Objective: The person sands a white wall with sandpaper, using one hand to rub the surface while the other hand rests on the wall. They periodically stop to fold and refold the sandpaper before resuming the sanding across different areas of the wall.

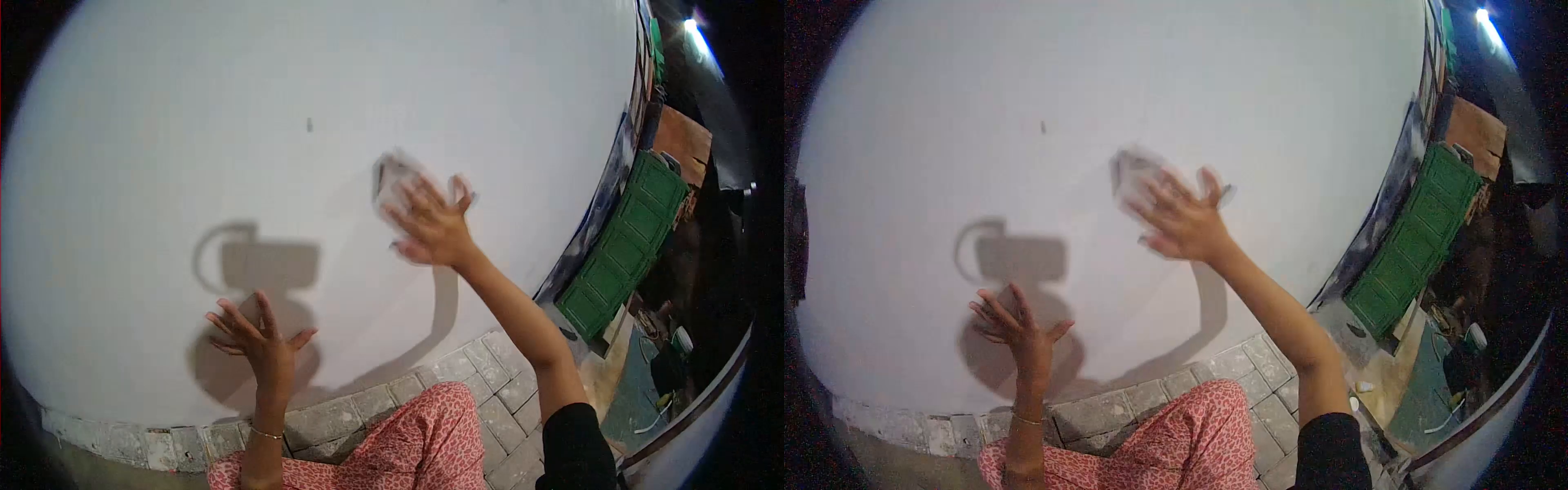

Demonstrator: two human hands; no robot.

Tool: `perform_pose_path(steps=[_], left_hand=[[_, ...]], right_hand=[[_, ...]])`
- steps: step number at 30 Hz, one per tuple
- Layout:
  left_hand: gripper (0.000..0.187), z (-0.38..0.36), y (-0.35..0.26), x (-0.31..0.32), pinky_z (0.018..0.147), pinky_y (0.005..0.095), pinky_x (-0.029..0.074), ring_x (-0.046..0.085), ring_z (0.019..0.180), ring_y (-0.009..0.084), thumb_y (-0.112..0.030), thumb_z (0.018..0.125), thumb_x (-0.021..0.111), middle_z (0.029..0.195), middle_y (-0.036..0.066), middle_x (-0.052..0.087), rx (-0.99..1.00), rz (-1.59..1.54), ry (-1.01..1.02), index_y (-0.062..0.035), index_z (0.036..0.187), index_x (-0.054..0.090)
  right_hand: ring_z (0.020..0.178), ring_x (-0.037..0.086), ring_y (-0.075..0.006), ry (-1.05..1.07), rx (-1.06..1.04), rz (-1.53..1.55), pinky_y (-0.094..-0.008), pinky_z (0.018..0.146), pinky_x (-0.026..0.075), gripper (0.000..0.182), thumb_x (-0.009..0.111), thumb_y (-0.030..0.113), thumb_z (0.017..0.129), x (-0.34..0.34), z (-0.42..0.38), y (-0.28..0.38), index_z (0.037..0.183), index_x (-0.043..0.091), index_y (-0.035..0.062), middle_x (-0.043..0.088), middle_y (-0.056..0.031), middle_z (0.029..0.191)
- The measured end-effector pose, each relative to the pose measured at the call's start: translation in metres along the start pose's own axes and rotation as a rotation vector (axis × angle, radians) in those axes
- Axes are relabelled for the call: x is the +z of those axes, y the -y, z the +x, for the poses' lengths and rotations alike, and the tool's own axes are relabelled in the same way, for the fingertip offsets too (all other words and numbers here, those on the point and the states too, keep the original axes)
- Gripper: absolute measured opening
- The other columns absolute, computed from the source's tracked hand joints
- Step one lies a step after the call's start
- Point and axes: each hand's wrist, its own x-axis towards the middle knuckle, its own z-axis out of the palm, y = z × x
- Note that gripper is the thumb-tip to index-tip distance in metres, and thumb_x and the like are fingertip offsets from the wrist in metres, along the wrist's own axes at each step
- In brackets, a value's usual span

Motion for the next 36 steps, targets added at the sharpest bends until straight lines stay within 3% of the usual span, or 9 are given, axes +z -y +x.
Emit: perform_pose_path(steps=[4, 11, 15, 18, 22, 24, 27, 32, 36], left_hand=[[0.123, 0.001, -0.002, -0.001, 0.095, 0.0717, -0.001, -0.008, 0.132, 0.0505, -0.063, 0.049, 0.074, 0.146, 0.026, -0.01, 0.001, 0.033, -0.024, -0.0228, 0.145, 0.009], [0.121, 0.002, -0.002, -0.004, 0.095, 0.072, 0.001, -0.006, 0.132, 0.0508, -0.066, 0.049, 0.071, 0.146, 0.027, -0.006, 0.02, 0.044, -0.038, -0.0206, 0.145, 0.013], [0.119, 0.004, -0.004, -0.011, 0.095, 0.0717, 0.0, -0.004, 0.132, 0.0504, -0.069, 0.05, 0.068, 0.146, 0.027, -0.004, 0.035, 0.031, -0.049, -0.0204, 0.145, 0.015], [0.118, 0.005, -0.003, -0.012, 0.095, 0.0716, 0.001, -0.003, 0.132, 0.0501, -0.07, 0.05, 0.066, 0.146, 0.028, -0.003, 0.036, 0.069, -0.047, -0.0198, 0.144, 0.016], [0.115, 0.001, -0.001, -0.005, 0.093, 0.0728, 0.0, -0.001, 0.132, 0.0517, -0.074, 0.057, 0.057, 0.147, 0.027, -0.002, -0.003, 0.029, -0.019, -0.0163, 0.145, 0.011], [0.125, 0.002, 0.001, 0.0, 0.094, 0.0719, -0.002, -0.001, 0.132, 0.0512, -0.074, 0.054, 0.059, 0.147, 0.026, -0.002, -0.011, -0.095, -0.082, -0.005, 0.144, 0.006], [0.13, 0.001, 0.003, 0.003, 0.094, 0.072, -0.003, -0.002, 0.132, 0.0515, -0.073, 0.052, 0.061, 0.146, 0.027, -0.002, 0.016, -0.045, -0.077, 0.0016, 0.142, 0.002], [0.134, 0.002, 0.001, 0.0, 0.094, 0.0723, -0.001, -0.003, 0.132, 0.0512, -0.071, 0.049, 0.065, 0.146, 0.028, -0.003, 0.033, 0.014, -0.075, -0.0009, 0.142, 0.0], [0.137, 0.004, -0.001, -0.003, 0.094, 0.0728, 0.002, -0.003, 0.132, 0.0509, -0.066, 0.045, 0.072, 0.145, 0.029, -0.004, 0.049, 0.042, -0.091, -0.0018, 0.142, 0.0]], right_hand=[[0.136, 0.02, -0.0298, -0.432, 0.768, 0.172, -0.0558, 0.103, -0.004, 0.057, 0.046, 0.022, 0.081, 0.0, 0.053, 0.007, 0.136, 0.038, 0.0087, 0.026, -0.0152, 0.146], [0.135, 0.024, -0.0207, 0.102, -0.384, 0.016, -0.0544, 0.107, 0.007, 0.061, 0.051, 0.048, 0.081, 0.014, 0.071, 0.043, 0.137, 0.038, 0.0257, 0.029, 0.0004, 0.146], [0.134, 0.024, -0.032, -0.379, 0.453, 0.018, -0.0522, 0.106, 0.009, 0.052, 0.047, 0.02, 0.084, -0.012, 0.129, -0.016, 0.134, 0.041, 0.0089, 0.033, -0.0161, 0.142], [0.134, 0.022, -0.033, -0.445, 0.549, -0.032, -0.0548, 0.105, 0.006, 0.053, 0.045, 0.021, 0.085, -0.002, 0.144, -0.003, 0.137, 0.036, 0.0083, 0.028, -0.0149, 0.144], [0.134, 0.026, -0.0198, 0.314, -0.447, -0.024, -0.0513, 0.108, 0.018, 0.055, 0.049, 0.037, 0.084, 0.016, 0.081, 0.065, 0.136, 0.038, 0.0199, 0.036, -0.0047, 0.14], [0.134, 0.027, -0.018, 0.173, -0.713, 0.167, -0.048, 0.11, 0.016, 0.057, 0.049, 0.042, 0.083, 0.02, 0.073, 0.054, 0.136, 0.038, 0.0208, 0.034, -0.0015, 0.142], [0.134, 0.027, -0.0205, 0.218, -0.389, -0.046, -0.048, 0.109, 0.015, 0.059, 0.052, 0.038, 0.082, -0.012, 0.101, 0.004, 0.135, 0.039, 0.0183, 0.034, -0.001, 0.143], [0.131, 0.029, -0.0297, -0.709, 0.584, 0.102, -0.0485, 0.104, 0.017, 0.048, 0.045, 0.019, 0.087, -0.017, 0.124, -0.114, 0.133, 0.041, 0.0066, 0.038, -0.016, 0.138], [0.132, 0.027, -0.0339, -0.448, 0.494, -0.076, -0.0521, 0.105, 0.014, 0.051, 0.046, 0.022, 0.086, -0.007, 0.131, -0.023, 0.133, 0.039, 0.0033, 0.036, -0.0171, 0.139]])
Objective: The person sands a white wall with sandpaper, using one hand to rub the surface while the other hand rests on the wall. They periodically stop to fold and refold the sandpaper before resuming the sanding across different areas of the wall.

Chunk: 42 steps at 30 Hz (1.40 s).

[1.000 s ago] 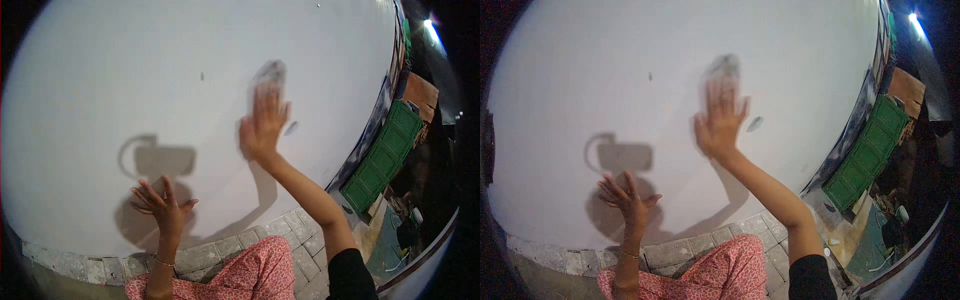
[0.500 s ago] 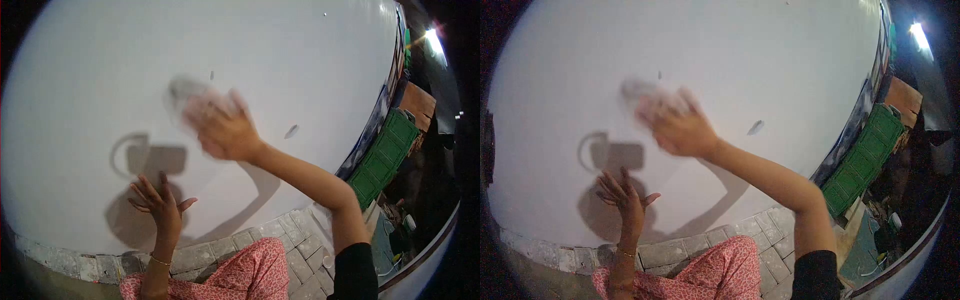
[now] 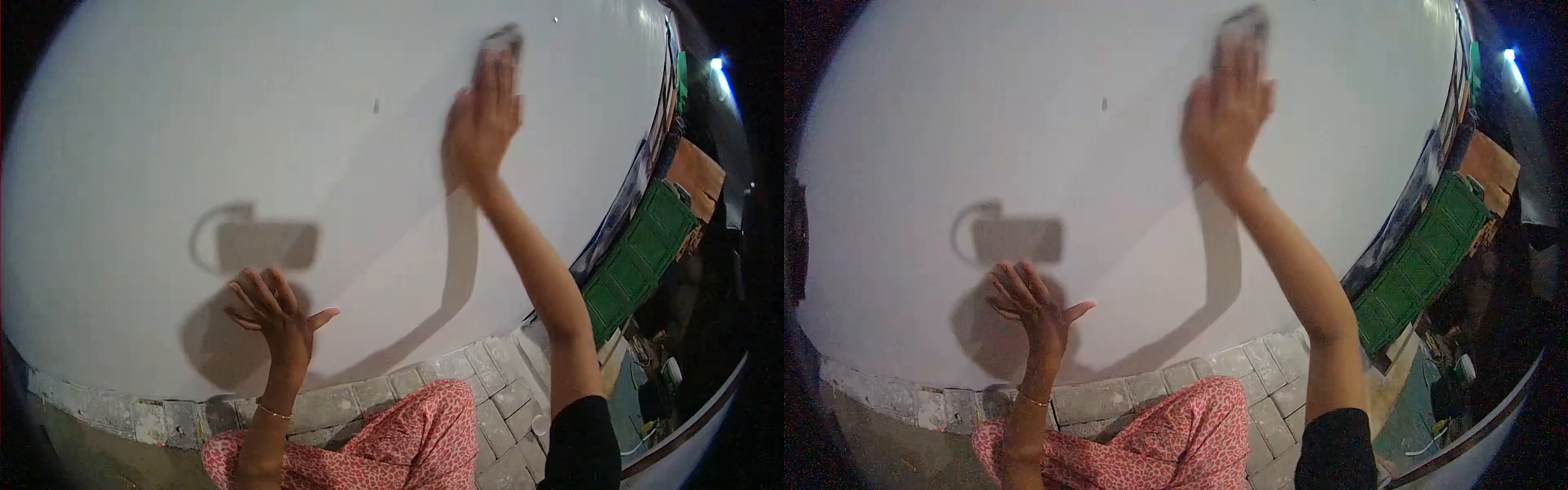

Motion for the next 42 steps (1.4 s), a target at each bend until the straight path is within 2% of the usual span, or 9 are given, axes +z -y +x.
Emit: perform_pose_path(steps=[4, 7, 12, 18, 24, 31, 36, 38, 42], left_hand=[[0.134, -0.003, -0.001, -0.003, 0.094, 0.0727, 0.001, -0.004, 0.132, 0.0517, -0.064, 0.046, 0.073, 0.145, 0.03, -0.003, -0.041, -0.037, 0.072, -0.0017, 0.142, 0.002], [0.122, -0.001, 0.002, -0.002, 0.091, 0.0753, 0.002, -0.001, 0.131, 0.0531, -0.071, 0.056, 0.063, 0.145, 0.03, -0.002, -0.065, -0.076, 0.11, -0.0033, 0.142, 0.008], [0.121, -0.001, 0.0, -0.005, 0.091, 0.0755, 0.003, 0.001, 0.131, 0.0534, -0.073, 0.058, 0.059, 0.145, 0.028, 0.0, -0.007, -0.081, 0.022, -0.0068, 0.143, 0.004], [0.131, -0.002, -0.002, -0.004, 0.094, 0.0723, 0.0, -0.005, 0.13, 0.0543, -0.076, 0.052, 0.062, 0.143, 0.034, -0.002, -0.007, 0.02, 0.05, 0.0011, 0.141, 0.004], [0.121, -0.005, 0.003, 0.005, 0.092, 0.0746, 0.003, 0.002, 0.131, 0.0533, -0.077, 0.055, 0.058, 0.145, 0.028, 0.002, -0.016, -0.049, -0.029, -0.0054, 0.142, 0.015], [0.129, -0.004, 0.003, 0.007, 0.091, 0.0744, -0.002, -0.006, 0.131, 0.0523, -0.076, 0.051, 0.063, 0.146, 0.027, -0.005, -0.042, -0.073, 0.033, -0.0085, 0.144, 0.004], [0.131, -0.003, 0.0, -0.001, 0.09, 0.0749, -0.004, -0.009, 0.13, 0.0534, -0.073, 0.05, 0.065, 0.145, 0.029, -0.01, -0.014, -0.063, 0.057, -0.0102, 0.144, -0.001], [0.13, -0.002, -0.001, -0.003, 0.089, 0.075, -0.005, -0.011, 0.129, 0.0542, -0.072, 0.052, 0.066, 0.144, 0.029, -0.012, -0.028, -0.057, 0.062, -0.0099, 0.144, -0.001], [0.129, -0.003, 0.0, -0.005, 0.089, 0.0755, -0.004, -0.013, 0.128, 0.0549, -0.071, 0.052, 0.066, 0.144, 0.03, -0.014, -0.056, -0.053, 0.156, -0.0096, 0.144, -0.001]], right_hand=[[0.133, 0.027, -0.0248, 0.617, -1.01, 0.336, -0.0554, 0.106, 0.01, 0.059, 0.057, 0.031, 0.078, -0.018, -0.096, 0.039, 0.134, 0.041, 0.0231, 0.034, -0.0049, 0.142], [0.133, 0.029, -0.0217, 0.688, -0.701, 0.107, -0.0528, 0.106, 0.01, 0.058, 0.057, 0.036, 0.077, -0.019, -0.067, 0.012, 0.133, 0.043, 0.0261, 0.035, -0.0028, 0.142], [0.131, 0.03, -0.0292, -0.165, 0.184, 0.152, -0.0487, 0.105, 0.012, 0.047, 0.044, 0.014, 0.087, 0.002, 0.025, -0.041, 0.132, 0.041, 0.0032, 0.041, -0.0154, 0.137], [0.135, 0.026, -0.0216, 0.523, -0.819, 0.154, -0.0527, 0.107, 0.012, 0.059, 0.054, 0.043, 0.08, -0.017, -0.072, 0.034, 0.135, 0.04, 0.0291, 0.033, -0.0016, 0.144], [0.134, 0.025, -0.0274, 0.076, -0.078, -0.047, -0.0484, 0.105, 0.015, 0.054, 0.049, 0.023, 0.083, -0.02, -0.028, -0.033, 0.136, 0.04, 0.0137, 0.033, -0.0115, 0.142], [0.132, 0.031, -0.022, 0.547, -1.013, 0.066, -0.0537, 0.106, 0.012, 0.058, 0.053, 0.043, 0.081, -0.044, -0.086, -0.041, 0.133, 0.043, 0.0203, 0.037, -0.0081, 0.14], [0.133, 0.027, -0.0308, -0.046, 0.14, 0.121, -0.0525, 0.105, 0.011, 0.057, 0.053, 0.024, 0.08, -0.024, -0.025, -0.086, 0.134, 0.04, 0.0106, 0.032, -0.0139, 0.142], [0.133, 0.026, -0.0311, 0.151, 0.008, -0.079, -0.0468, 0.106, 0.012, 0.056, 0.05, 0.029, 0.085, -0.033, -0.038, -0.044, 0.137, 0.037, 0.0131, 0.031, -0.0141, 0.143], [0.133, 0.027, -0.0215, 0.528, -1.073, 0.077, -0.0492, 0.109, 0.013, 0.057, 0.043, 0.052, 0.086, -0.04, -0.085, -0.034, 0.138, 0.035, 0.0283, 0.034, -0.0016, 0.143]])
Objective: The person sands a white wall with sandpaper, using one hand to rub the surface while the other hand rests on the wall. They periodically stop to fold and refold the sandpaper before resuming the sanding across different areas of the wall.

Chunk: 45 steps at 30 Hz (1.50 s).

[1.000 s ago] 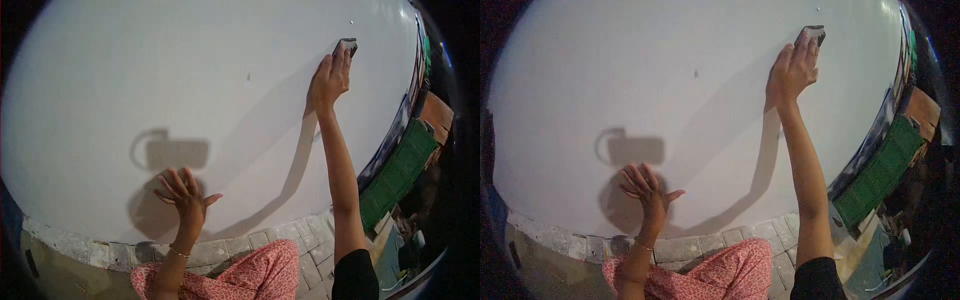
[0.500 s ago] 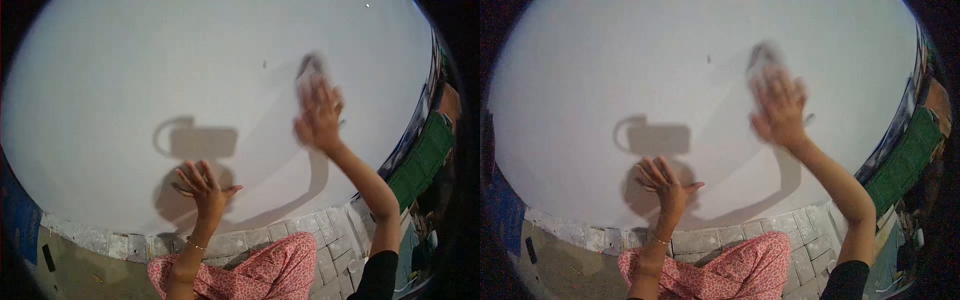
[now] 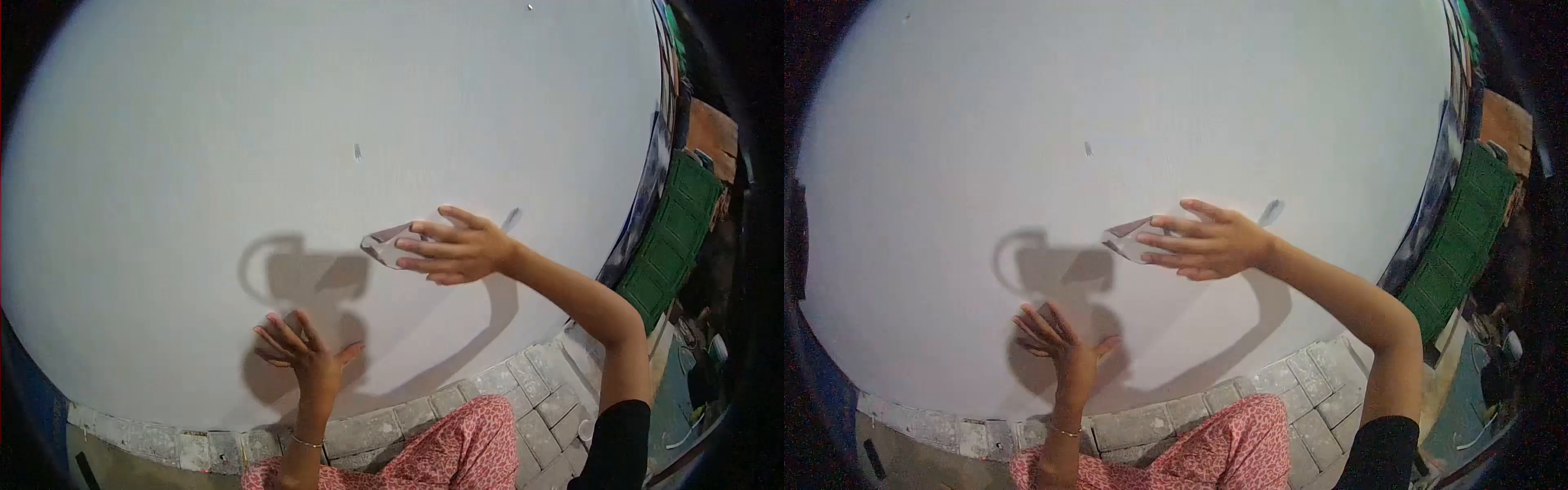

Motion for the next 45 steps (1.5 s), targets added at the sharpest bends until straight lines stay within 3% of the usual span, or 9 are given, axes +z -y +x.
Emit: perform_pose_path(steps=[6, 9, 12, 20, 24, 27, 34, 40, 45], left_hand=[[0.128, 0.001, 0.002, 0.002, 0.09, 0.0756, -0.002, -0.01, 0.129, 0.0552, -0.069, 0.052, 0.068, 0.144, 0.03, -0.011, 0.049, 0.005, -0.069, -0.0102, 0.144, 0.002], [0.129, 0.002, 0.001, 0.002, 0.09, 0.0756, -0.002, -0.009, 0.129, 0.0548, -0.071, 0.051, 0.067, 0.144, 0.03, -0.01, 0.049, 0.006, -0.079, -0.0114, 0.144, 0.003], [0.127, -0.001, 0.003, 0.004, 0.09, 0.0756, -0.001, -0.008, 0.13, 0.0544, -0.074, 0.052, 0.064, 0.144, 0.03, -0.009, 0.012, 0.015, -0.027, -0.0114, 0.144, 0.004], [0.127, 0.001, 0.0, 0.0, 0.09, 0.0753, 0.0, -0.01, 0.129, 0.0544, -0.067, 0.053, 0.07, 0.144, 0.03, -0.01, 0.046, 0.029, -0.038, -0.0096, 0.144, 0.003], [0.128, 0.001, 0.002, 0.002, 0.09, 0.0748, 0.0, -0.013, 0.129, 0.0536, -0.066, 0.054, 0.07, 0.143, 0.031, -0.013, 0.058, 0.015, -0.018, -0.0075, 0.144, 0.001], [0.127, 0.002, 0.002, 0.002, 0.09, 0.0752, 0.0, -0.012, 0.13, 0.0532, -0.066, 0.055, 0.07, 0.144, 0.03, -0.012, 0.037, 0.038, 0.0, -0.0079, 0.144, 0.002], [0.124, 0.002, 0.003, 0.007, 0.089, 0.0767, 0.001, -0.004, 0.13, 0.0538, -0.07, 0.051, 0.068, 0.145, 0.028, -0.004, 0.083, -0.005, -0.138, -0.0134, 0.144, 0.009], [0.126, 0.001, 0.001, 0.003, 0.091, 0.0751, 0.0, -0.011, 0.13, 0.0525, -0.067, 0.051, 0.07, 0.144, 0.03, -0.009, 0.014, -0.004, 0.014, -0.0111, 0.144, 0.007], [0.116, 0.0, 0.004, 0.005, 0.089, 0.0771, 0.003, -0.005, 0.13, 0.0539, -0.075, 0.055, 0.059, 0.145, 0.028, -0.003, 0.067, 0.009, -0.077, -0.015, 0.143, 0.015]], right_hand=[[0.136, 0.019, -0.0302, -0.473, 1.109, 0.055, -0.0529, 0.106, 0.004, 0.058, 0.047, 0.022, 0.082, -0.009, 0.014, -0.047, 0.137, 0.036, 0.0115, 0.025, -0.0166, 0.145], [0.136, 0.018, -0.0319, -0.284, 0.988, 0.131, -0.0531, 0.106, -0.001, 0.062, 0.049, 0.025, 0.08, -0.006, 0.039, -0.004, 0.139, 0.033, 0.0119, 0.027, -0.0162, 0.144], [0.129, 0.034, -0.0166, -0.08, 0.096, 0.124, -0.0519, 0.108, 0.01, 0.051, 0.049, 0.038, 0.08, 0.003, 0.025, 0.004, 0.13, 0.046, 0.029, 0.038, 0.0007, 0.14], [0.134, 0.022, -0.0324, -0.557, 1.186, 0.005, -0.0488, 0.106, 0.012, 0.053, 0.047, 0.018, 0.082, -0.009, 0.053, -0.038, 0.133, 0.041, 0.0069, 0.035, -0.0178, 0.139], [0.132, 0.031, -0.0248, -0.127, 0.336, 0.114, -0.0497, 0.106, 0.016, 0.051, 0.05, 0.032, 0.081, -0.001, 0.046, 0.02, 0.131, 0.046, 0.0226, 0.041, -0.0081, 0.137], [0.129, 0.035, -0.0224, 0.04, 0.286, 0.217, -0.0484, 0.106, 0.019, 0.05, 0.054, 0.031, 0.078, -0.006, 0.04, 0.001, 0.128, 0.05, 0.0291, 0.044, -0.0041, 0.135], [0.135, 0.018, -0.0351, -0.409, 1.109, 0.052, -0.0535, 0.106, 0.009, 0.062, 0.05, 0.022, 0.08, -0.01, 0.067, -0.016, 0.138, 0.034, 0.0098, 0.024, -0.0179, 0.146], [0.134, 0.026, -0.0172, 0.033, -0.074, 0.232, -0.0464, 0.112, 0.013, 0.053, 0.05, 0.035, 0.084, 0.001, 0.056, 0.015, 0.136, 0.038, 0.0297, 0.031, 0.0035, 0.144], [0.131, 0.028, -0.0323, -0.551, 1.001, 0.027, -0.0482, 0.106, 0.016, 0.05, 0.043, 0.028, 0.089, -0.016, 0.053, -0.094, 0.135, 0.039, 0.0104, 0.032, -0.0129, 0.143]])
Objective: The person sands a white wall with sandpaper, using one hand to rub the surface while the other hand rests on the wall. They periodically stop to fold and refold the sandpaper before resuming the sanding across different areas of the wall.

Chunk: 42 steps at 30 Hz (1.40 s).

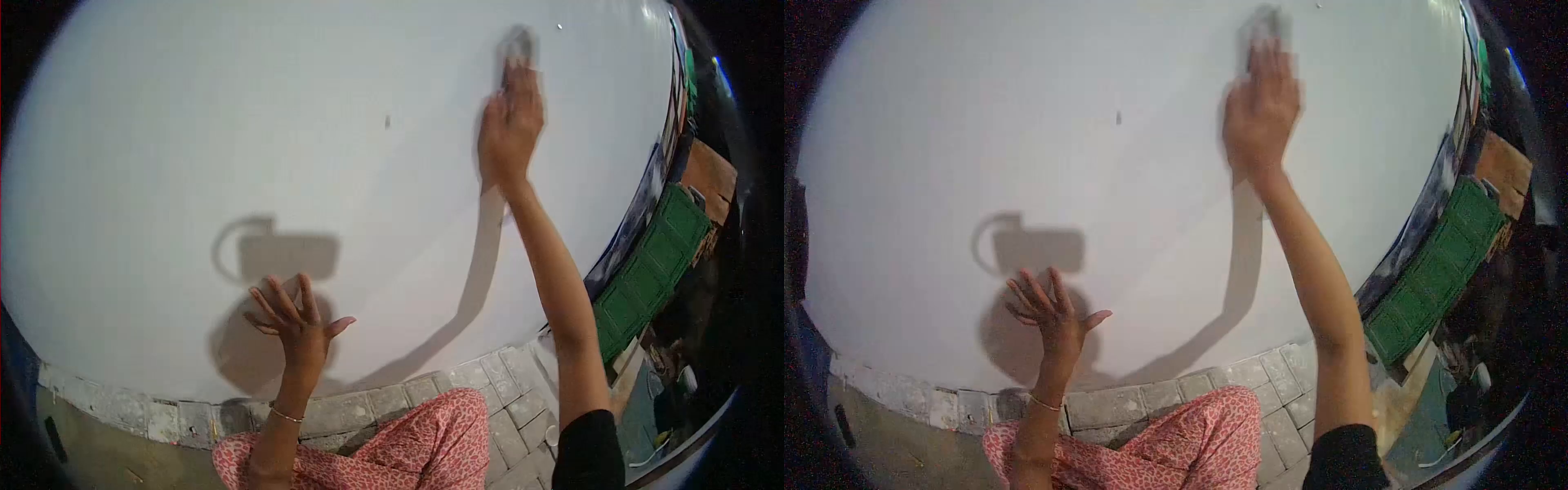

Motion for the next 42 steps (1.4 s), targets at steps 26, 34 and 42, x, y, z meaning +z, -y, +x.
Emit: perform_pose_path(steps=[26, 34, 42], left_hand=[[0.124, 0.003, -0.002, -0.009, 0.093, 0.0733, 0.004, 0.002, 0.131, 0.0527, -0.071, 0.051, 0.066, 0.144, 0.029, 0.002, -0.063, -0.01, -0.017, -0.0089, 0.143, 0.011], [0.132, 0.005, -0.003, -0.001, 0.094, 0.0719, 0.003, -0.001, 0.132, 0.0514, -0.063, 0.044, 0.075, 0.145, 0.03, -0.001, -0.051, -0.024, -0.074, -0.0075, 0.143, 0.008], [0.125, 0.005, -0.003, -0.011, 0.089, 0.0764, 0.003, -0.005, 0.13, 0.0547, -0.064, 0.052, 0.072, 0.143, 0.032, -0.008, -0.132, -0.043, 0.128, -0.0146, 0.145, 0.006]], right_hand=[[0.135, 0.024, -0.0181, 0.576, -1.032, 0.003, -0.0482, 0.111, 0.01, 0.057, 0.041, 0.046, 0.087, -0.001, -0.115, 0.086, 0.14, 0.03, 0.0291, 0.031, 0.0041, 0.144], [0.134, 0.021, -0.0338, 0.184, -0.159, -0.1, -0.0503, 0.107, 0.011, 0.049, 0.045, 0.025, 0.088, -0.018, -0.063, -0.015, 0.133, 0.04, 0.0071, 0.03, -0.0138, 0.143], [0.134, 0.025, -0.022, 0.655, -0.745, -0.013, -0.0508, 0.11, 0.011, 0.056, 0.05, 0.041, 0.084, -0.003, -0.17, 0.083, 0.137, 0.036, 0.0305, 0.035, 0.0009, 0.141]])
